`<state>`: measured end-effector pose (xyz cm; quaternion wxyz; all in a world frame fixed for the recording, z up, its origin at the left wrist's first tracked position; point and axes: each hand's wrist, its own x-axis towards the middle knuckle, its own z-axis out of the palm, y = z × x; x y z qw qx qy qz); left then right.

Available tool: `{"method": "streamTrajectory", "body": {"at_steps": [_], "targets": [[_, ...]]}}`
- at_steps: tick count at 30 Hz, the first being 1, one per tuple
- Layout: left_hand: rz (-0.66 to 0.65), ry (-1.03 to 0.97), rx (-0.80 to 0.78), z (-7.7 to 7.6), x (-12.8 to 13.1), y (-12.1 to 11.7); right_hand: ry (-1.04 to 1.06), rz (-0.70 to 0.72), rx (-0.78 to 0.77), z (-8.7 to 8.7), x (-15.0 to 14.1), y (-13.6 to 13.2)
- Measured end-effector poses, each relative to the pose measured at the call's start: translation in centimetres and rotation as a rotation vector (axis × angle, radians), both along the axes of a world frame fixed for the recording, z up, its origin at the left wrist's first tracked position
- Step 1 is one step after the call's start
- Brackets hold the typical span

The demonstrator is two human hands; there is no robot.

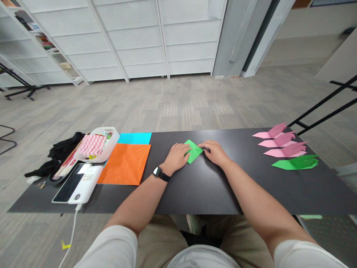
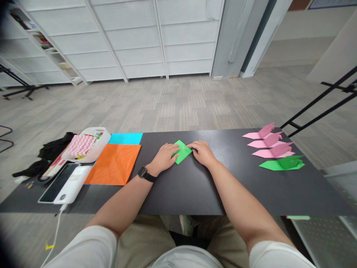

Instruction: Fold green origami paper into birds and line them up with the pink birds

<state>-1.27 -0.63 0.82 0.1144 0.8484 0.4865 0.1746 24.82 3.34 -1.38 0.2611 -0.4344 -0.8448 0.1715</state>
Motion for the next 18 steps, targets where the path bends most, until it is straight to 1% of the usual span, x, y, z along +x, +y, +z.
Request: {"method": "streamTrajectory", "body": {"at_steps": [5, 11, 18], "targets": [[-0.018, -0.01, -0.014, -0.19, -0.02, 0.13, 0.004, -0.005, -0.006, -0.12, 0.15, 0.18], [-0.033, -0.011, -0.019, -0.12, -0.03, 0.17, -0.008, 0.018, -0.012, 0.28, 0.19, 0.07], [-0.04, -0.021, -0.041, 0.38, 0.01, -0.06, 0.037, 0.054, -0.006, 0.36, 0.26, 0.02]]}}
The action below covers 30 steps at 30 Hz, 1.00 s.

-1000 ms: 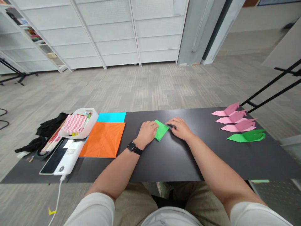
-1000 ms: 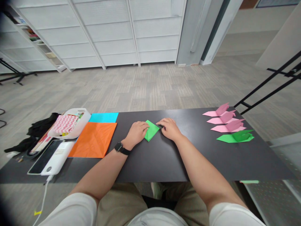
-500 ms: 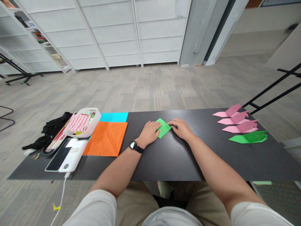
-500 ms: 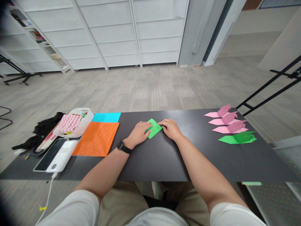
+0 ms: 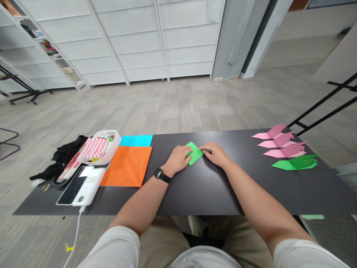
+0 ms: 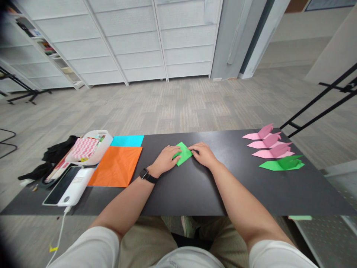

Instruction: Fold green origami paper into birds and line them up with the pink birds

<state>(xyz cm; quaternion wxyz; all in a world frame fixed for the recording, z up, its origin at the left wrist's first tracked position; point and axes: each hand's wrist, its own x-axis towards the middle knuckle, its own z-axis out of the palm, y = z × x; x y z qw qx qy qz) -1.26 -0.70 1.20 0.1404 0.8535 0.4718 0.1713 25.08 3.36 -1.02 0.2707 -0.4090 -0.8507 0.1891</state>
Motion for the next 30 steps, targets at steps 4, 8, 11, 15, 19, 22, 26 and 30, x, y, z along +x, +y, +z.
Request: {"method": "streamTrajectory", "body": {"at_steps": [4, 8, 11, 15, 19, 22, 26, 30], "targets": [[0.014, -0.011, -0.032, 0.4, 0.0, -0.2, 0.07, -0.009, 0.015, -0.6, 0.0, 0.2], [0.013, -0.005, -0.044, 0.5, 0.1, -0.2, 0.084, 0.002, 0.032, -1.4, 0.2, 0.5], [0.018, -0.015, -0.041, 0.5, 0.0, -0.2, 0.088, 0.015, 0.022, -1.7, 0.3, 0.7], [0.015, -0.029, -0.043, 0.5, 0.0, -0.1, 0.131, -0.026, -0.015, -1.6, 0.1, 0.6], [0.009, -0.035, -0.046, 0.5, 0.0, -0.2, 0.173, -0.025, -0.027, -1.1, -0.1, 0.4], [-0.014, -0.037, -0.049, 0.2, 0.0, -0.1, 0.204, 0.002, -0.023, -0.7, -0.2, 0.3], [-0.061, -0.044, -0.061, -0.3, 0.1, -0.1, 0.22, -0.002, 0.001, -0.5, -0.1, 0.3], [-0.132, -0.039, -0.075, -0.4, 0.1, -0.2, 0.202, 0.006, 0.036, -0.8, 0.0, 0.2]]}}
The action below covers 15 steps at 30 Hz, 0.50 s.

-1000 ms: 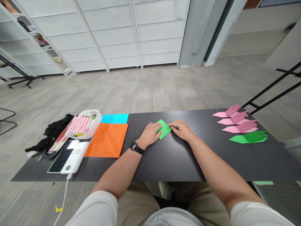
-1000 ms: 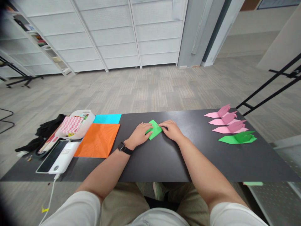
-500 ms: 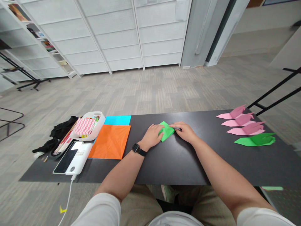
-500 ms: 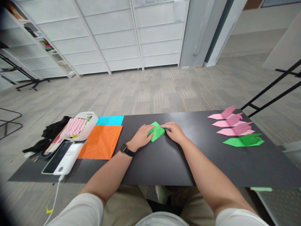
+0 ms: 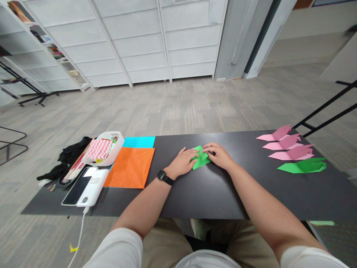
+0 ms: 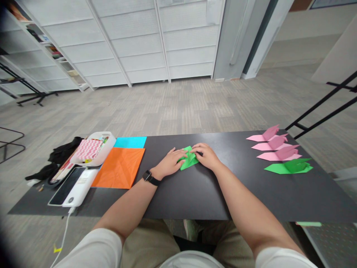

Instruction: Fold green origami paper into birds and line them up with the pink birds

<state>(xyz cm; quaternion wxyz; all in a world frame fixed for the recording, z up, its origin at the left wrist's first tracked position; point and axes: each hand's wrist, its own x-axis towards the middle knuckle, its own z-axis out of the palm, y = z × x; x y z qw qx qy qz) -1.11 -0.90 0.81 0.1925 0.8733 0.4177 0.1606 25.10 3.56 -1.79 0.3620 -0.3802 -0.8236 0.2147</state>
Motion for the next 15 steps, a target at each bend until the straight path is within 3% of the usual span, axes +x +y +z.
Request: {"method": "streamTrajectory", "body": {"at_steps": [8, 15], "targets": [[-0.008, 0.0, 0.134, 0.05, -0.16, 0.2, -0.08, -0.046, 0.029, -0.53, 0.35, -0.06], [-0.021, -0.002, 0.133, 0.14, -0.29, 0.15, -0.114, -0.055, 0.016, -0.58, 0.47, -0.02]]}}
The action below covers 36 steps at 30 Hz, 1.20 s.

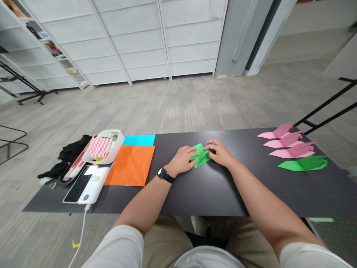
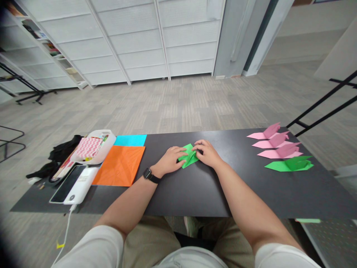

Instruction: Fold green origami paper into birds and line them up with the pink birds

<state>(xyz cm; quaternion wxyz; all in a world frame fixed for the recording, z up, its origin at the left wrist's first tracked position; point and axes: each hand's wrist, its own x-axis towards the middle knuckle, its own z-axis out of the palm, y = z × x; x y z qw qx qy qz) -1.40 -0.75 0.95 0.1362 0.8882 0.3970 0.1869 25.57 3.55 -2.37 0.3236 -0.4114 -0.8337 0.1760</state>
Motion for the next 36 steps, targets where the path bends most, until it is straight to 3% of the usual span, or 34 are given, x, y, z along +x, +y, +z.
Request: {"method": "streamTrajectory", "body": {"at_steps": [8, 15, 26, 36], "targets": [[0.005, 0.076, -0.028, 0.8, 0.0, -0.7, -0.024, 0.08, -0.023, 0.9, 0.5, -0.2], [0.014, 0.089, -0.044, 0.5, 0.1, -0.8, -0.034, 0.081, -0.039, 1.1, 0.8, 0.0], [-0.017, 0.101, -0.012, 0.8, 0.5, -1.0, -0.01, 0.02, -0.031, 0.7, 0.8, 0.4], [0.049, 0.051, -0.078, 1.1, 0.8, -0.7, -0.032, -0.074, -0.021, -0.4, -0.2, 0.5]]}}
